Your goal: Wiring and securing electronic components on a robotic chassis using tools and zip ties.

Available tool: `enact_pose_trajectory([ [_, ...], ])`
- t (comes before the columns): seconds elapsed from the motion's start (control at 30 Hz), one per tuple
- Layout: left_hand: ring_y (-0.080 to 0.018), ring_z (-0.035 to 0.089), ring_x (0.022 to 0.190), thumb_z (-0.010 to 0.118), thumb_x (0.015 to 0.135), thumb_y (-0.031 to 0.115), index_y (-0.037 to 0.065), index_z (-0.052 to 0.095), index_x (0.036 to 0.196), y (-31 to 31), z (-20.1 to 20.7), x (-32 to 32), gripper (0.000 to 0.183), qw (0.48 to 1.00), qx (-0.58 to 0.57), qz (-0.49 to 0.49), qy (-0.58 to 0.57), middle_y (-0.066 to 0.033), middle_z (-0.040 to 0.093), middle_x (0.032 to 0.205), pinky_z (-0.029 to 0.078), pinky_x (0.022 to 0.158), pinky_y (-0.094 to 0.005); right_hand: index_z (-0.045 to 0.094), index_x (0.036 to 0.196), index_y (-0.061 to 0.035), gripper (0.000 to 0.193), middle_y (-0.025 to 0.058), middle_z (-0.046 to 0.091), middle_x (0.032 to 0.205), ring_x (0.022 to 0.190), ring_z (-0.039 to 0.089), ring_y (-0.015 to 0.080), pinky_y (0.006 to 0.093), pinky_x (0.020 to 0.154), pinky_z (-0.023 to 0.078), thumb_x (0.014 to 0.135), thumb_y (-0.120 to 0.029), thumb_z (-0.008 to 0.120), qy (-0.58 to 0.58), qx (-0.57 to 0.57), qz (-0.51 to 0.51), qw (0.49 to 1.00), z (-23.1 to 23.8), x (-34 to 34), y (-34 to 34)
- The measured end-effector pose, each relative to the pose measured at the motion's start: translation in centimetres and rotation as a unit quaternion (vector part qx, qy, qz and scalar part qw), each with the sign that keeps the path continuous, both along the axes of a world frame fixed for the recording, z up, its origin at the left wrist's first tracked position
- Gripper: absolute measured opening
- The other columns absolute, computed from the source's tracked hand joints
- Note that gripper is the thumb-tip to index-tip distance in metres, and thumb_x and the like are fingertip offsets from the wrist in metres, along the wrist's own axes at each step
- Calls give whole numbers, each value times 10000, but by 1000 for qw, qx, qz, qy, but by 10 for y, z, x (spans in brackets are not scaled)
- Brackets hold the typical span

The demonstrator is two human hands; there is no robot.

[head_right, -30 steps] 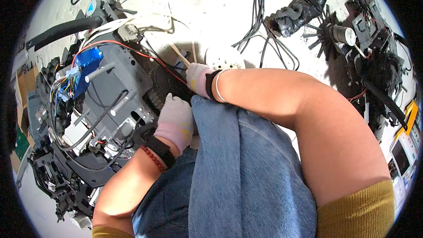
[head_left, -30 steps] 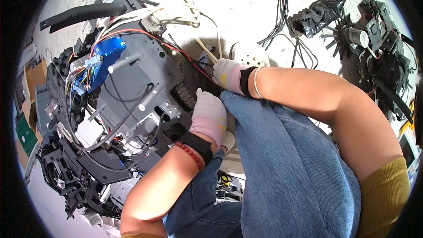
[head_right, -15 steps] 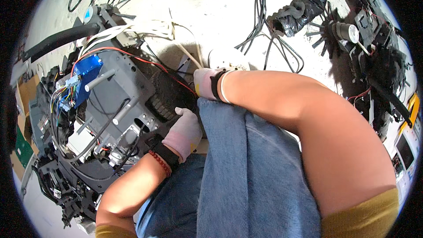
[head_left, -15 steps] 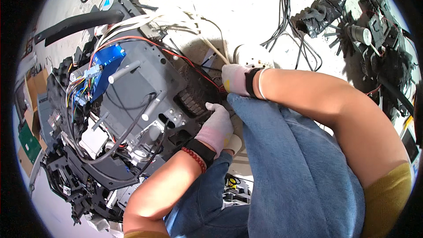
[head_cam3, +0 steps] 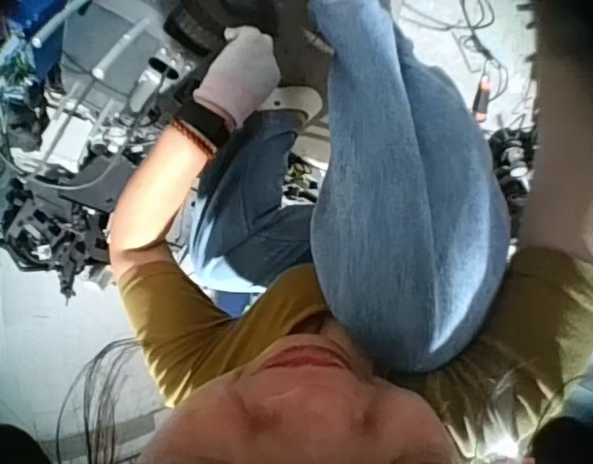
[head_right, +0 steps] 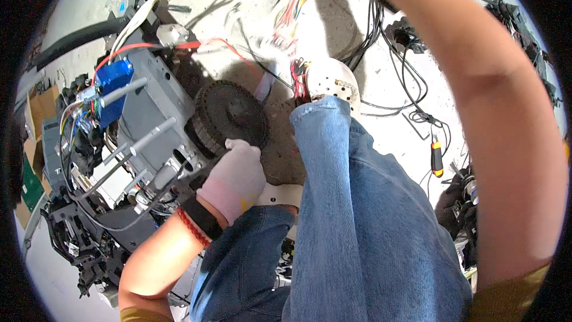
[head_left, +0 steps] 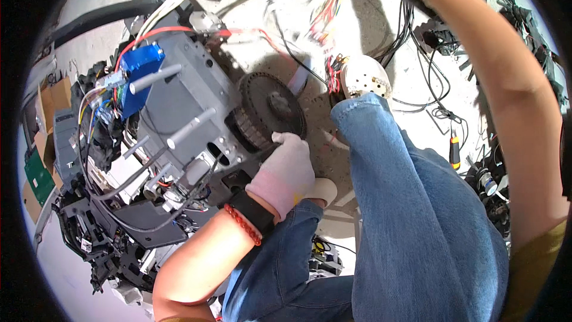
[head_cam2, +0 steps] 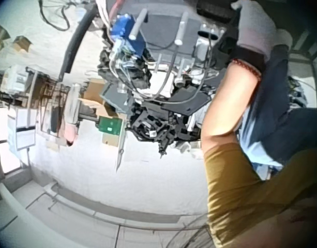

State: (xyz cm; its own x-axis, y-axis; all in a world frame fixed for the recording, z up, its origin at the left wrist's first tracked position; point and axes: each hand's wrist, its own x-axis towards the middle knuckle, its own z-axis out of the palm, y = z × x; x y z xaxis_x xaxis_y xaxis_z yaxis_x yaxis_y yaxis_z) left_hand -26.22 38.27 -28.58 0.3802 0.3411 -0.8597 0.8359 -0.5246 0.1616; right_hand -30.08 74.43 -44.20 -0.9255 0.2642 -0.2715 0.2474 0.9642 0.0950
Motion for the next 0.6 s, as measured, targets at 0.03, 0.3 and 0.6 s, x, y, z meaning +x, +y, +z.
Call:
enact_pose_trajectory([
  [0.03, -260, 595, 973, 536, 899, 293, 161, 741, 961, 1, -1, 0, 251, 1000, -5, 7, -3, -40, 687, 896, 466, 841, -503, 692, 965, -49, 195, 159, 676, 902, 864, 661, 315, 391, 774, 534, 827, -121, 574, 11, 15, -9, 1000, 8, 1, 11],
  [0.3, -259, 589, 990, 544, 901, 305, 176, 740, 968, 4, -9, -5, 245, 999, 9, 31, -7, -32, 682, 911, 467, 849, -497, 655, 1093, -69, 297, 149, 664, 1048, 1003, 638, 301, 383, 873, 511, 816, -79, 548, 45, -36, 93, 994, 48, 23, -4],
  [0.6, -267, 580, 1036, 514, 927, 295, 165, 731, 1015, 2, -2, 0, 268, 1000, 11, 27, 4, -21, 689, 968, 456, 858, -526, 424, 1417, -218, 481, 68, 414, 1490, 1292, 483, 235, 406, 1045, 394, 937, -189, 431, -160, -145, 314, 925, -45, 41, -137],
])
